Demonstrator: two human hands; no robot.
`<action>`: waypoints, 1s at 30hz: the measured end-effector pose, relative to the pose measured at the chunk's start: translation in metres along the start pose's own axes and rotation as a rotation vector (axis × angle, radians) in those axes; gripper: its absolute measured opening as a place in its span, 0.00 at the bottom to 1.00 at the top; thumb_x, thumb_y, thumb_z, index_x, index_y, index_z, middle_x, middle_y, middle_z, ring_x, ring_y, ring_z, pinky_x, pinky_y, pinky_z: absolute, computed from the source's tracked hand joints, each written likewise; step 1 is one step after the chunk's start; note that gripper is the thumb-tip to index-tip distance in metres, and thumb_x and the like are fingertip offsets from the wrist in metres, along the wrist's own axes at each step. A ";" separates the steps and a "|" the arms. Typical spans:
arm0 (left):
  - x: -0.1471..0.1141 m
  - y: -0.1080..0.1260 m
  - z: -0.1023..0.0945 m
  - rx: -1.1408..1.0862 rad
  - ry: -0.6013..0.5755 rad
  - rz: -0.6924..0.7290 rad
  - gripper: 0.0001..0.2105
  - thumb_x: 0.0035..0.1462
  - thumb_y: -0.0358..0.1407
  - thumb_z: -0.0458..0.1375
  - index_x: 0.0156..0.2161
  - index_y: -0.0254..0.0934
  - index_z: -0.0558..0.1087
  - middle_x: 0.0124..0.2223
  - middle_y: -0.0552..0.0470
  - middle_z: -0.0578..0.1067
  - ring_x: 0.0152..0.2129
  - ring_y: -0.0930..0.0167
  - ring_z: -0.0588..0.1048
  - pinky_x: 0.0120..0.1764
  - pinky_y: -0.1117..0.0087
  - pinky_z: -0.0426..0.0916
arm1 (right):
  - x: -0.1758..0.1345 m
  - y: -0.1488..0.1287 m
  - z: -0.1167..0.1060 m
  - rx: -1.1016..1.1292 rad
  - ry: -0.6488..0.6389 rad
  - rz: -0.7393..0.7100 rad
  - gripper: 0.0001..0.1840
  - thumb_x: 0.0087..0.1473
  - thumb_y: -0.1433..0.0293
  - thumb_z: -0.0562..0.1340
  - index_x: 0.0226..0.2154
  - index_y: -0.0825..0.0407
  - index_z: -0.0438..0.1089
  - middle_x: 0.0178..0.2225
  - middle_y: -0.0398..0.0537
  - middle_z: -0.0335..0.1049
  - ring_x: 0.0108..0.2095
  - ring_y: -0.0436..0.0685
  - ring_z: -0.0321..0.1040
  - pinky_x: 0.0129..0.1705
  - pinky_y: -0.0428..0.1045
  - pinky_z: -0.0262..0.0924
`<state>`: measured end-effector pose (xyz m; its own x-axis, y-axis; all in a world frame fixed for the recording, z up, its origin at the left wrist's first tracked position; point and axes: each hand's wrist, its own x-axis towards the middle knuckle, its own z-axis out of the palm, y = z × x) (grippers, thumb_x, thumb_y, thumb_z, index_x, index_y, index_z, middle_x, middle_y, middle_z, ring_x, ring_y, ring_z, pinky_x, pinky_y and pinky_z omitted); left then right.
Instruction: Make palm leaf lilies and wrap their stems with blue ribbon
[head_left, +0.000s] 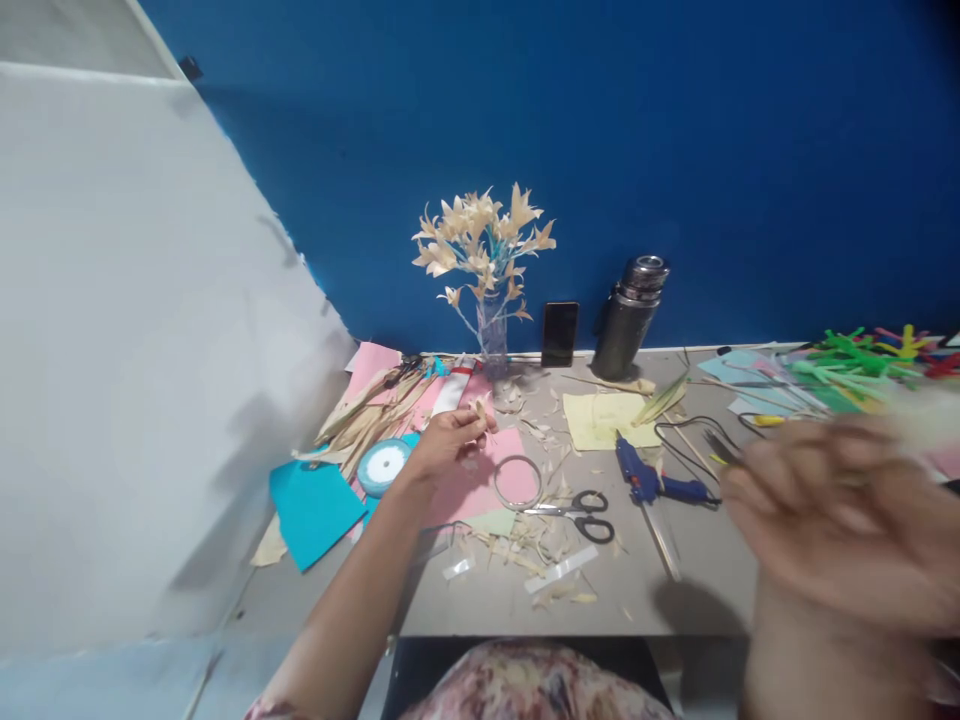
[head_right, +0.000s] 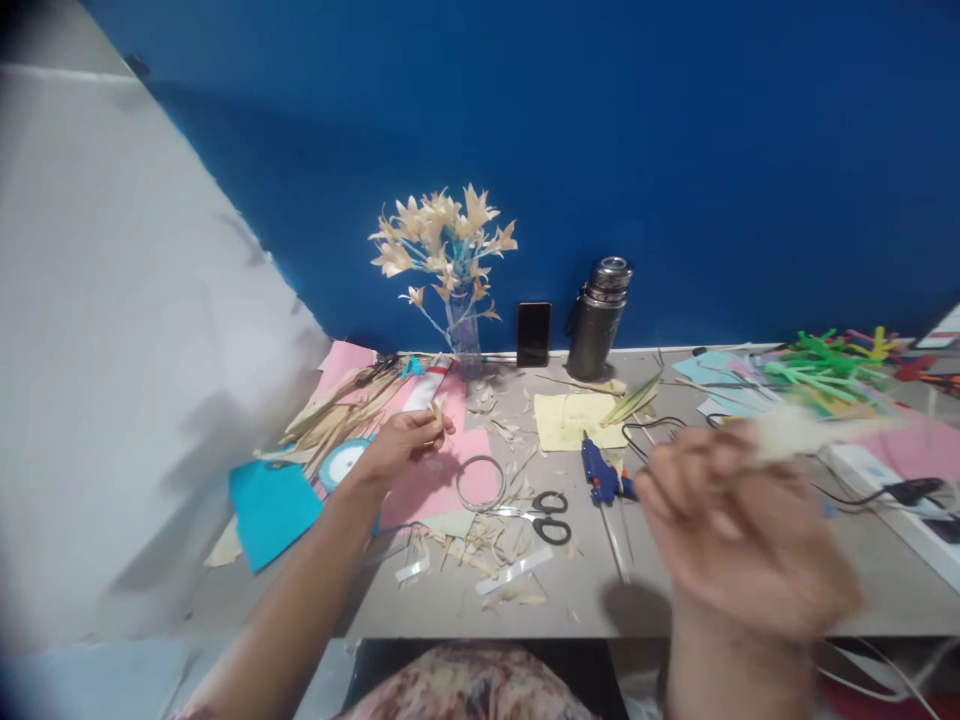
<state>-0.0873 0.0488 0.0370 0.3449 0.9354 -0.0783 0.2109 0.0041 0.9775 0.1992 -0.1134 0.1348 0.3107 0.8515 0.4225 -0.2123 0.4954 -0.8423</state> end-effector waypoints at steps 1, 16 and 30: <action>-0.003 0.002 0.000 -0.089 -0.009 -0.002 0.17 0.52 0.48 0.63 0.34 0.32 0.77 0.26 0.51 0.72 0.18 0.76 0.64 0.23 0.74 0.55 | 0.001 0.012 0.008 0.067 -0.011 0.095 0.11 0.52 0.63 0.68 0.23 0.44 0.67 0.14 0.34 0.45 0.14 0.48 0.38 0.15 0.47 0.39; -0.056 0.014 0.002 -0.094 0.357 0.305 0.02 0.47 0.30 0.65 0.26 0.37 0.78 0.30 0.52 0.77 0.24 0.73 0.70 0.27 0.72 0.63 | 0.016 0.189 0.094 -0.723 -0.333 0.408 0.07 0.48 0.69 0.63 0.21 0.51 0.69 0.21 0.41 0.68 0.25 0.53 0.65 0.29 0.47 0.56; -0.057 0.021 0.010 -1.002 0.186 0.022 0.13 0.40 0.34 0.75 0.27 0.35 0.75 0.32 0.54 0.76 0.22 0.78 0.69 0.23 0.77 0.61 | -0.009 0.123 0.093 -0.601 -0.360 0.070 0.11 0.61 0.69 0.58 0.40 0.50 0.77 0.35 0.48 0.73 0.35 0.56 0.72 0.41 0.51 0.66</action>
<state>-0.0933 -0.0080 0.0605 0.1744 0.9785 -0.1103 -0.6859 0.2011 0.6994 0.0839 -0.0447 0.0587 -0.0326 0.9332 0.3578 0.3600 0.3450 -0.8668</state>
